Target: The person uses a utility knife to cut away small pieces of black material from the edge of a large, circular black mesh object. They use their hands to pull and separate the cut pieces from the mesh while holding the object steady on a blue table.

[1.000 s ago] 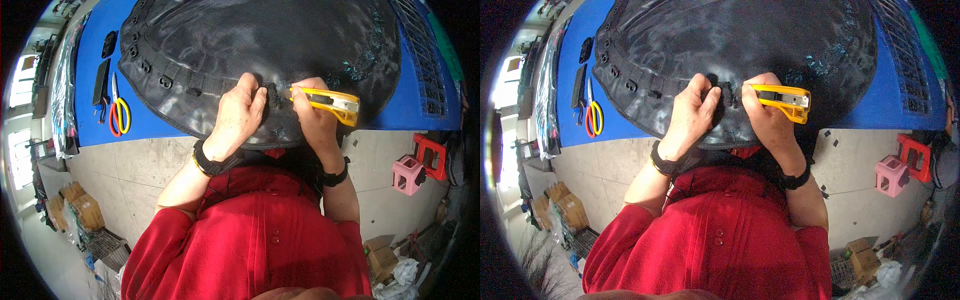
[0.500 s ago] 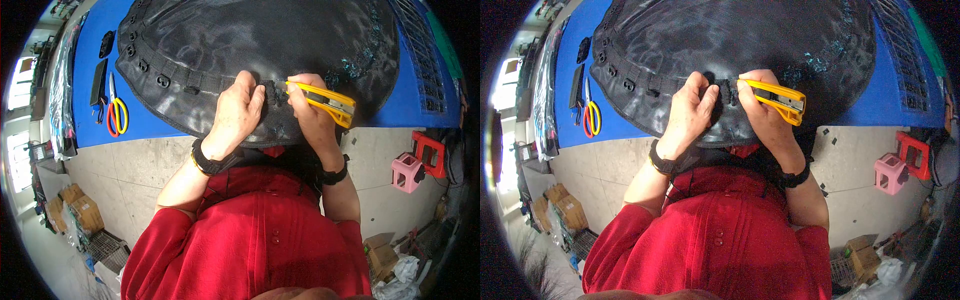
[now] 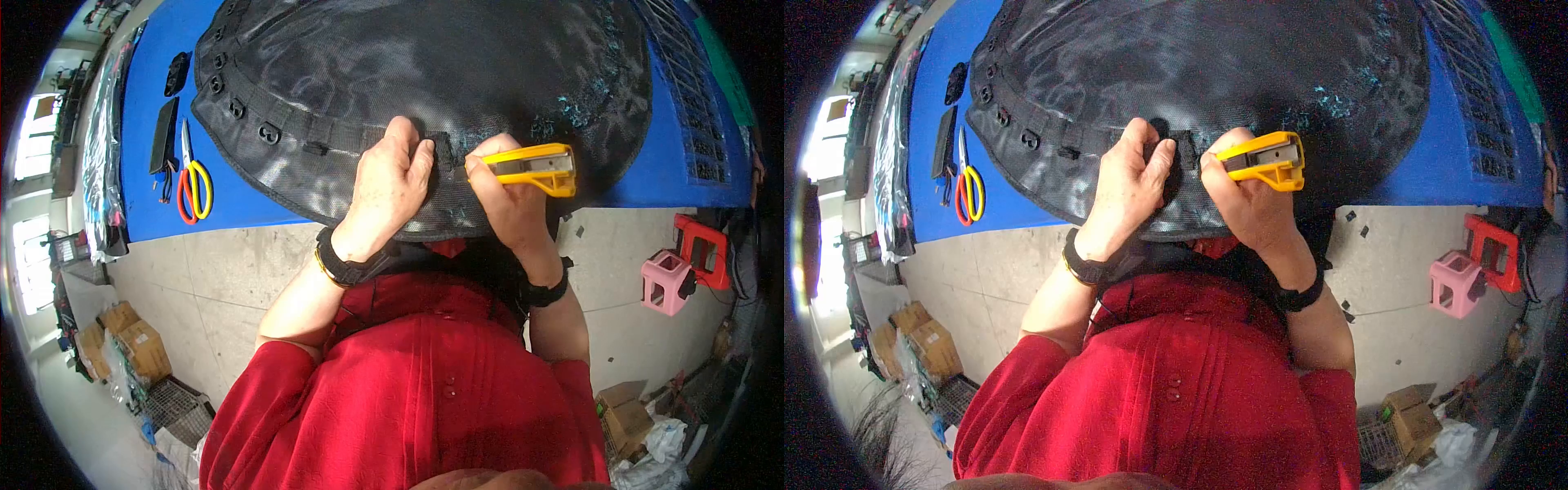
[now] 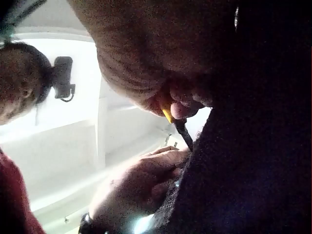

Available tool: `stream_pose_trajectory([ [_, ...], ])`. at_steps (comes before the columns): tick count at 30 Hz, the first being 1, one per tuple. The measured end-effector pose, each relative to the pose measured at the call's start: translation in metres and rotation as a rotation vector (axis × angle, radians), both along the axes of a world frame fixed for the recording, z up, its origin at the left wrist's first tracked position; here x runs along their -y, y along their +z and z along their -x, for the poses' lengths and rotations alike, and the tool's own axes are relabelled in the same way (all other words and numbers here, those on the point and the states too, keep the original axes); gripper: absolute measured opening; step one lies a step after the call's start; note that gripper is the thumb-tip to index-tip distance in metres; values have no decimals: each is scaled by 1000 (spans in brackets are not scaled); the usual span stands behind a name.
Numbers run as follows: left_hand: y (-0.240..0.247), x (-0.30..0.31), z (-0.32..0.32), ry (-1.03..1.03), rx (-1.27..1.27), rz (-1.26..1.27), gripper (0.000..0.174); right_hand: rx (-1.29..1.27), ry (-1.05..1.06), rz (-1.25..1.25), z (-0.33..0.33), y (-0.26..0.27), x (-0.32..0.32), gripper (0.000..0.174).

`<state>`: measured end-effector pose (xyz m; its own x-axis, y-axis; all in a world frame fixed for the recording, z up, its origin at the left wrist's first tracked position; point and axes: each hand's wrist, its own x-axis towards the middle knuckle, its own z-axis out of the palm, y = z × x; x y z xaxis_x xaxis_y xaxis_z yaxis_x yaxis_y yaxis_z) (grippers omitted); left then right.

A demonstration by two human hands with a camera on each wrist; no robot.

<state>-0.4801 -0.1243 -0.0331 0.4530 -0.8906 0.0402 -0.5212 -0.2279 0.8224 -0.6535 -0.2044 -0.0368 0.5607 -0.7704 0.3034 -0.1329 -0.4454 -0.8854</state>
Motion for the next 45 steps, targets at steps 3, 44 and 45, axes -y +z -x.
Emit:
stream_pose_trajectory([
  [3,-4,0,0,14,-20,-15,22,16,-39,-17,1,3,4,5],
  [44,0,-2,1,8,-73,-45,22,-109,-3,3,4,5,0,5],
  [45,1,-2,1,15,-79,-58,22,-82,-3,-27,5,4,-1,5],
])
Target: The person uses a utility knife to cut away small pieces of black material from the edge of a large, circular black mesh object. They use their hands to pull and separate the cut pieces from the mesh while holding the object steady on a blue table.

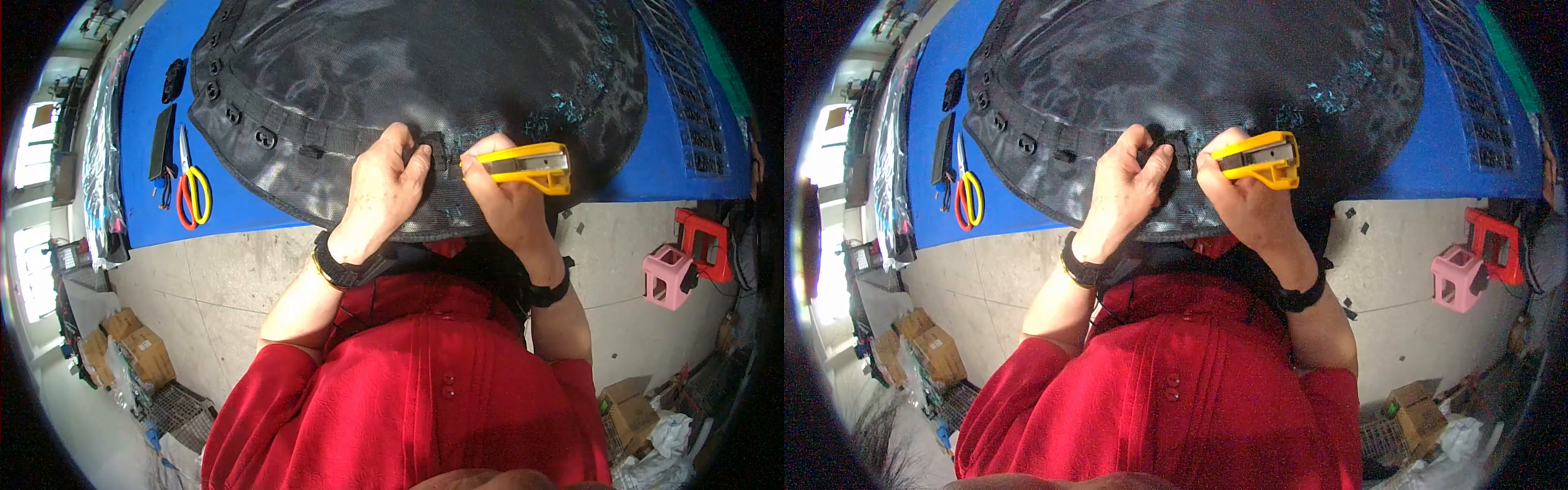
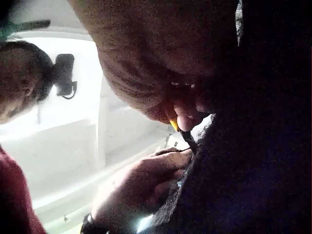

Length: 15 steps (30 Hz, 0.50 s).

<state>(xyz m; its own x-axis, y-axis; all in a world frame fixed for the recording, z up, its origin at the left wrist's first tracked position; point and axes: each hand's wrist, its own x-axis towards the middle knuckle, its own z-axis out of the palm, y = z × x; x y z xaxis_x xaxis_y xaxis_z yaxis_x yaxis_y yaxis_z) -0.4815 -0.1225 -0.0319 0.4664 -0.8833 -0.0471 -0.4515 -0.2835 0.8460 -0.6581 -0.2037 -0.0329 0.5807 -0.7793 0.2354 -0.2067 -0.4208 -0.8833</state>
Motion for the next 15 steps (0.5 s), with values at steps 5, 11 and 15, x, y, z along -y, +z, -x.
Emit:
stream_pose_trajectory([
  [5,3,1,1,26,-39,-44,22,93,-39,-118,0,-2,3,4],
  [11,5,1,0,22,-27,-46,21,182,-177,-296,-6,0,0,11],
  [15,6,2,0,18,-16,-63,22,197,-182,-373,-11,6,-1,13],
])
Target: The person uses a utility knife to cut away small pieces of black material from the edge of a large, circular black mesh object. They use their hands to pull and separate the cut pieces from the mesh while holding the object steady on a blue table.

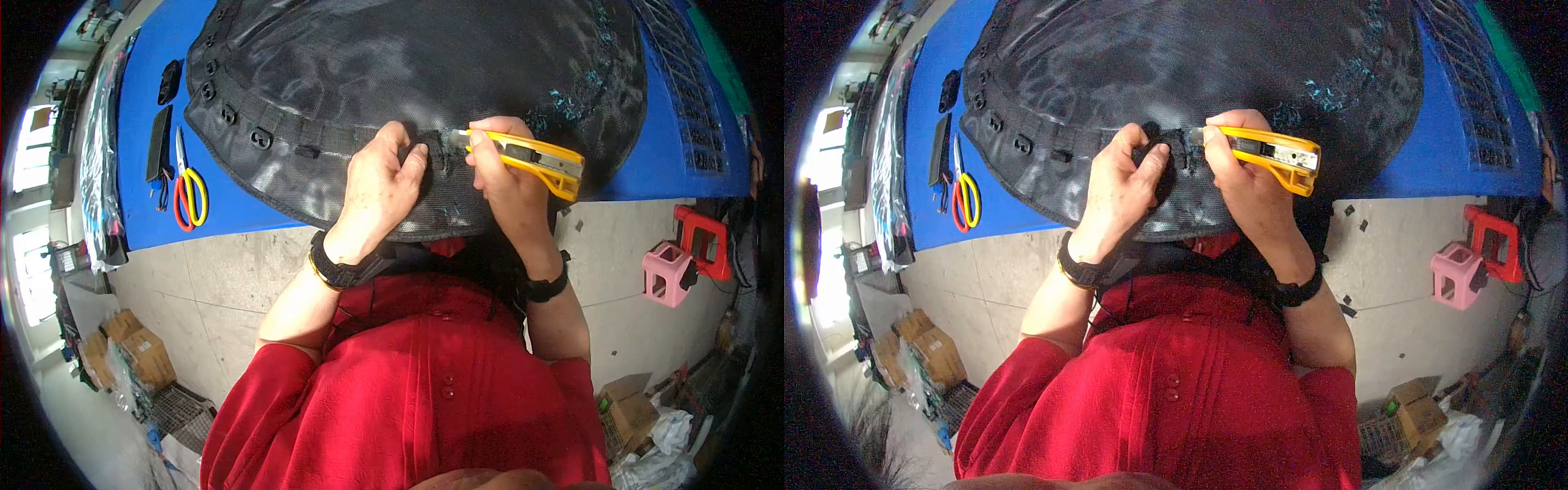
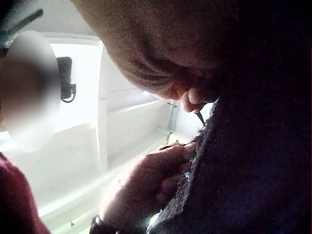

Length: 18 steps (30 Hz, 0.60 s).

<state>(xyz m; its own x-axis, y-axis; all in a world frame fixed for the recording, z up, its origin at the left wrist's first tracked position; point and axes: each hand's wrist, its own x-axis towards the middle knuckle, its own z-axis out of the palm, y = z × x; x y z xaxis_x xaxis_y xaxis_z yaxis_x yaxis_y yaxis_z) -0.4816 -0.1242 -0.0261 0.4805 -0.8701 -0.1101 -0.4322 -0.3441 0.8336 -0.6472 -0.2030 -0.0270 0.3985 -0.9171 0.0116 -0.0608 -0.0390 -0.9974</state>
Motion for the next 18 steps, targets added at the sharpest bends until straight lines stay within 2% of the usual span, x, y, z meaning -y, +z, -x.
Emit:
stream_pose_trajectory([
  [6,-2,0,0,-7,14,8,22,-91,24,190,-5,-11,5,13],
  [18,-4,0,-1,-20,13,20,21,-116,59,261,-2,-14,9,10],
])
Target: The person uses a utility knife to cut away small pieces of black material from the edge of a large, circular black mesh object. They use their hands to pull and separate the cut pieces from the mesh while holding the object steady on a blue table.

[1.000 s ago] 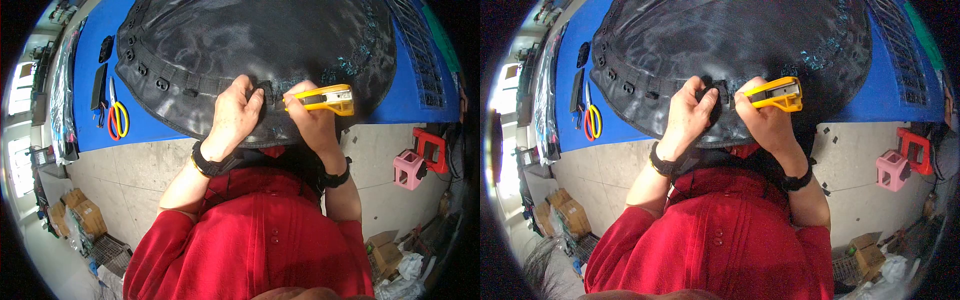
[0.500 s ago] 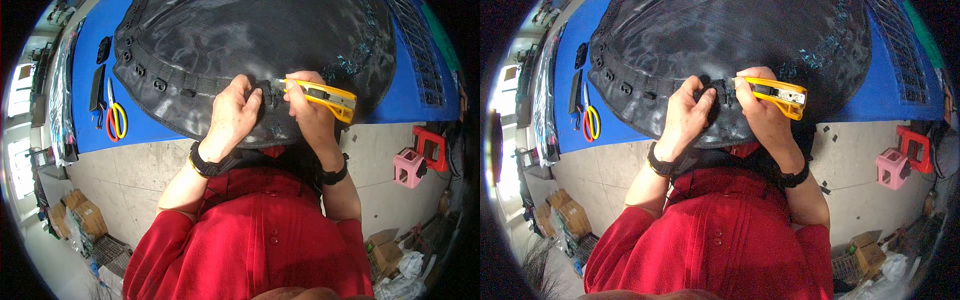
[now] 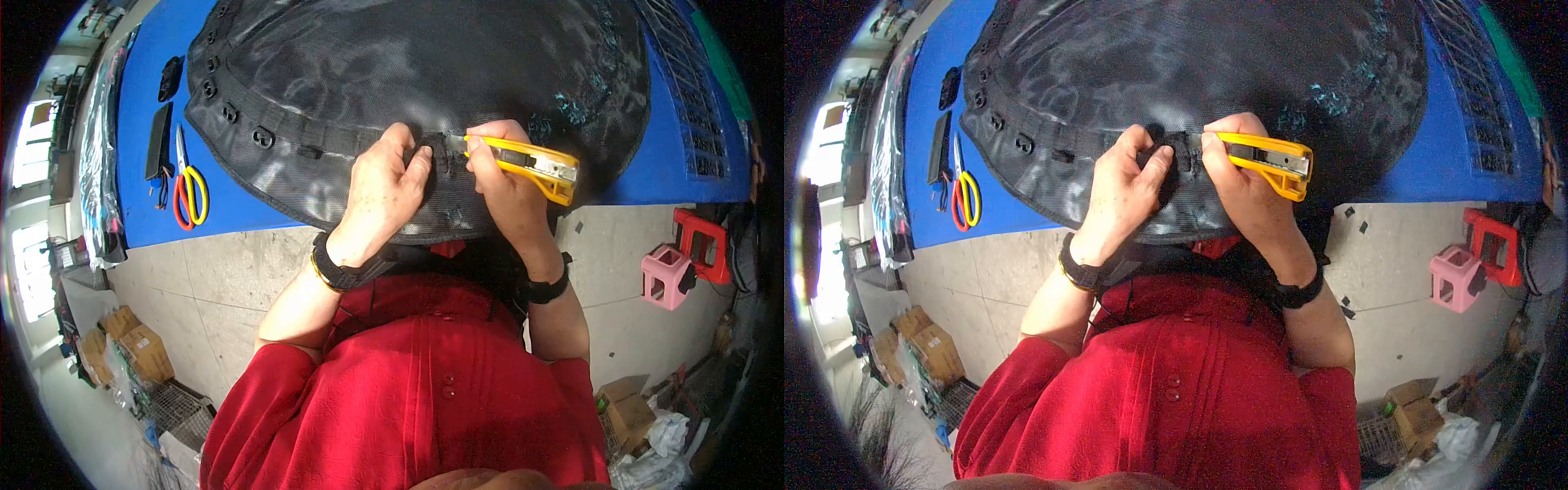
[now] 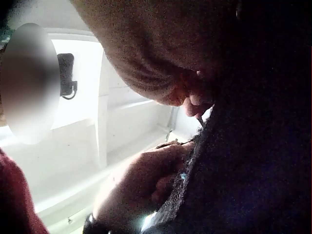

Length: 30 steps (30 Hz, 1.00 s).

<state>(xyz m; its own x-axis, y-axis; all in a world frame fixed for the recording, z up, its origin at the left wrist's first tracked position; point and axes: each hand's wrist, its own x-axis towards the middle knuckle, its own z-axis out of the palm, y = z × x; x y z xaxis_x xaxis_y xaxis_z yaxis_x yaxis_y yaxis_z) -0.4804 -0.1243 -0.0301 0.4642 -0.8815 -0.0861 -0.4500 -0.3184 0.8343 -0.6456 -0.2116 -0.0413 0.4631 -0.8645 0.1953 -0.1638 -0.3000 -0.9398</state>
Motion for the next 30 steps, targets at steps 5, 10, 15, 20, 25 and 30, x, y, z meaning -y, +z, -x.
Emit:
stream_pose_trajectory([
  [5,-8,-1,-2,-32,54,42,22,-20,6,-15,0,10,-1,4],
  [10,-4,-1,-2,-24,46,29,21,-167,75,67,8,12,-4,4],
  [15,-6,-1,-2,-2,0,22,21,-23,14,-59,9,11,-8,4],
  [20,-2,0,-1,14,-35,3,21,95,-64,-324,6,22,-8,12],
  [25,0,0,0,19,-38,-18,20,136,-72,-362,-2,22,-7,16],
  [30,1,-1,0,13,-21,-12,20,118,-53,-320,-7,19,-4,17],
])
